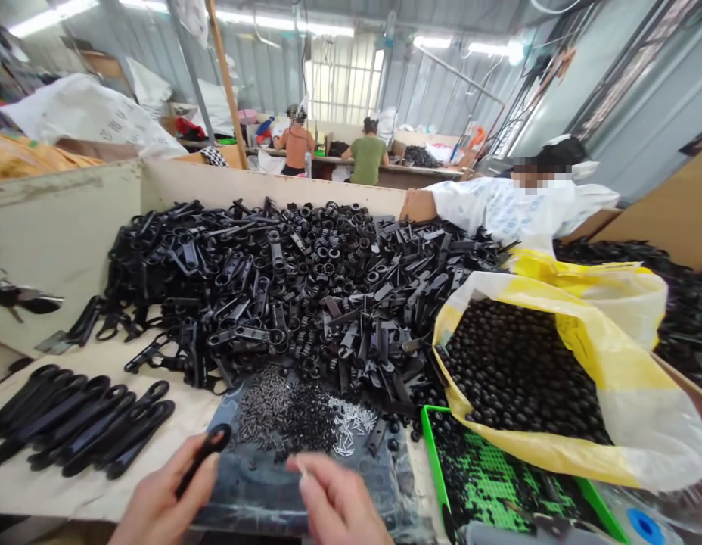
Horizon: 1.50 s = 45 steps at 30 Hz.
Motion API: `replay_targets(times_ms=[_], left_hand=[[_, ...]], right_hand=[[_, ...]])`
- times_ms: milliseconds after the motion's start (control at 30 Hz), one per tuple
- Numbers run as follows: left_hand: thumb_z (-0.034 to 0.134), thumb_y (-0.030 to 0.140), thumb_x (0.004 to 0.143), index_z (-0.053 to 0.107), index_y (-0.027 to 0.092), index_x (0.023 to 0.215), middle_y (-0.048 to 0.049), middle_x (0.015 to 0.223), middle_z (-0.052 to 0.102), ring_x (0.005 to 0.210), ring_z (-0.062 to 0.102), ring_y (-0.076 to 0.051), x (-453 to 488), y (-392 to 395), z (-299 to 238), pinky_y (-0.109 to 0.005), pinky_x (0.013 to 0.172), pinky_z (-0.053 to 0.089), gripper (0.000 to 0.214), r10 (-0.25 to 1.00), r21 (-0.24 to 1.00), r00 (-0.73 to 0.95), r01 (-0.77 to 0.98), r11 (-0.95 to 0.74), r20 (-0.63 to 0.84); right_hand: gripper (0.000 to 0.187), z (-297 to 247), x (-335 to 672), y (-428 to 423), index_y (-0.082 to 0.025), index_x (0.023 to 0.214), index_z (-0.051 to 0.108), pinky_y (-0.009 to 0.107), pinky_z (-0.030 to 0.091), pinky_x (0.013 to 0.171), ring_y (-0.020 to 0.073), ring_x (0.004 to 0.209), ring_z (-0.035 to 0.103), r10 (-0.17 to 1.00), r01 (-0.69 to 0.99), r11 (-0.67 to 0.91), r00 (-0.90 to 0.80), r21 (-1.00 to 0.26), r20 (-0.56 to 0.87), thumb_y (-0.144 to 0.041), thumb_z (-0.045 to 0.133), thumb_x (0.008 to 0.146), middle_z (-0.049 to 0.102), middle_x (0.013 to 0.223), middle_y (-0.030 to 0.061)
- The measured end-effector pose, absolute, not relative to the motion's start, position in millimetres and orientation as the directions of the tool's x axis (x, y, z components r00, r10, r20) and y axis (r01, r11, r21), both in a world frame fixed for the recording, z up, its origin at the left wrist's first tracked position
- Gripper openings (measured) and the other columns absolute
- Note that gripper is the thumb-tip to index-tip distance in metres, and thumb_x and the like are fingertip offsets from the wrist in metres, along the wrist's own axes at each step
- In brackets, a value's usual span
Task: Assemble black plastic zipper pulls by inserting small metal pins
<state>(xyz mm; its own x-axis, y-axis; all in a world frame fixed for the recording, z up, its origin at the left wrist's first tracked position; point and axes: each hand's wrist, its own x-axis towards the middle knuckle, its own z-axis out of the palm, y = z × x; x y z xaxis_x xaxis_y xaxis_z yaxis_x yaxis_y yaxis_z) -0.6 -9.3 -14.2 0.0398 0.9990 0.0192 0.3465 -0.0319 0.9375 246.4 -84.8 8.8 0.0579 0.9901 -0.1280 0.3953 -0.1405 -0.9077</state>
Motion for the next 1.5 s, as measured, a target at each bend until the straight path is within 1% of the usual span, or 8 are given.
replay_targets(times_ms=[100,200,500,667,800,1133,1300,1500], left_hand=[[0.086,0.057,0.066,0.068,0.020,0.092,0.0090,0.045,0.045,0.041,0.039,-0.009,5.3,-5.0,4.0,-0.015,0.039,0.029,0.048,0.955,0.961,-0.111,-0.039,0.273,-0.275],[0.088,0.061,0.062,0.064,0.018,0.092,0.0099,0.049,0.046,0.039,0.028,-0.003,25.3,-9.7,12.4,-0.013,0.039,0.019,0.058,0.904,0.887,-0.107,-0.271,0.374,-0.414],[0.081,0.031,0.070,0.063,0.018,0.116,-0.0033,0.084,0.072,0.068,0.061,-0.015,51.6,-10.0,24.5,-0.024,0.061,0.043,0.051,0.819,0.660,0.262,-0.490,0.569,-0.511],[0.068,0.020,0.070,0.062,0.016,0.119,-0.0092,0.101,0.075,0.084,0.065,-0.019,55.1,-8.4,21.3,-0.028,0.070,0.044,0.049,0.818,0.594,0.314,-0.569,0.568,-0.481],[0.072,0.032,0.082,0.058,0.024,0.125,-0.0058,0.112,0.073,0.097,0.066,-0.021,69.4,-14.4,26.3,-0.029,0.076,0.045,0.045,0.849,0.598,0.234,-0.622,0.506,-0.475],[0.082,0.052,0.079,0.067,0.024,0.114,-0.0038,0.100,0.071,0.103,0.062,-0.020,72.2,-18.9,30.2,-0.032,0.096,0.047,0.047,0.887,0.571,0.155,-0.714,0.405,-0.435],[0.080,0.060,0.077,0.070,0.021,0.121,-0.0093,0.114,0.072,0.113,0.061,-0.025,68.4,-23.6,34.8,-0.036,0.099,0.048,0.060,0.860,0.483,0.210,-0.754,0.445,-0.464],[0.079,0.049,0.083,0.067,0.026,0.124,-0.0072,0.120,0.069,0.118,0.058,-0.025,86.0,-38.3,18.7,-0.036,0.102,0.045,0.048,0.931,0.738,0.073,-0.589,0.330,-0.358]], right_hand=[[0.036,32.8,259.4,-45.0,-0.021,0.102,0.072,0.021,0.042,0.053,0.0149,0.057,0.056,0.965,0.627,-0.061,0.236,-0.776,0.115,-0.049,0.049,0.103,0.055,0.061,-0.0050],[0.029,46.7,270.5,-2.3,-0.021,0.086,0.067,0.025,0.044,0.066,0.0178,0.074,0.063,0.884,0.834,-0.113,0.333,-0.540,0.329,-0.040,0.051,0.102,0.064,0.083,0.0015],[0.019,53.4,283.0,31.1,-0.023,0.094,0.072,0.026,0.038,0.061,0.0187,0.074,0.064,0.873,0.891,-0.117,0.302,-0.438,0.382,-0.028,0.054,0.096,0.071,0.092,0.0042],[0.043,56.5,263.7,-10.3,-0.019,0.095,0.074,0.025,0.038,0.048,0.0139,0.050,0.049,0.891,0.386,-0.091,0.444,-0.918,0.099,-0.060,0.068,0.085,0.066,0.070,0.0020],[0.056,31.1,216.1,-42.8,-0.017,0.096,0.071,0.019,0.023,0.037,0.0067,0.036,0.032,0.908,-0.162,-0.230,0.319,-0.960,-0.272,-0.071,0.073,0.079,0.054,0.055,-0.0051],[0.040,-7.0,201.0,-57.1,-0.020,0.080,0.077,0.023,0.048,0.055,0.0167,0.063,0.060,0.969,0.080,-0.060,0.243,-0.995,-0.039,-0.059,0.071,0.087,0.069,0.081,0.0047],[0.047,-6.0,196.0,-62.9,-0.019,0.076,0.081,0.024,0.043,0.053,0.0161,0.058,0.053,0.883,-0.195,-0.224,0.375,-0.955,-0.283,-0.066,0.081,0.073,0.068,0.065,0.0030],[0.052,-9.5,192.1,-60.7,-0.016,0.079,0.084,0.022,0.036,0.045,0.0146,0.052,0.052,0.857,-0.389,-0.275,0.315,-0.879,-0.407,-0.064,0.090,0.062,0.069,0.062,0.0055]])
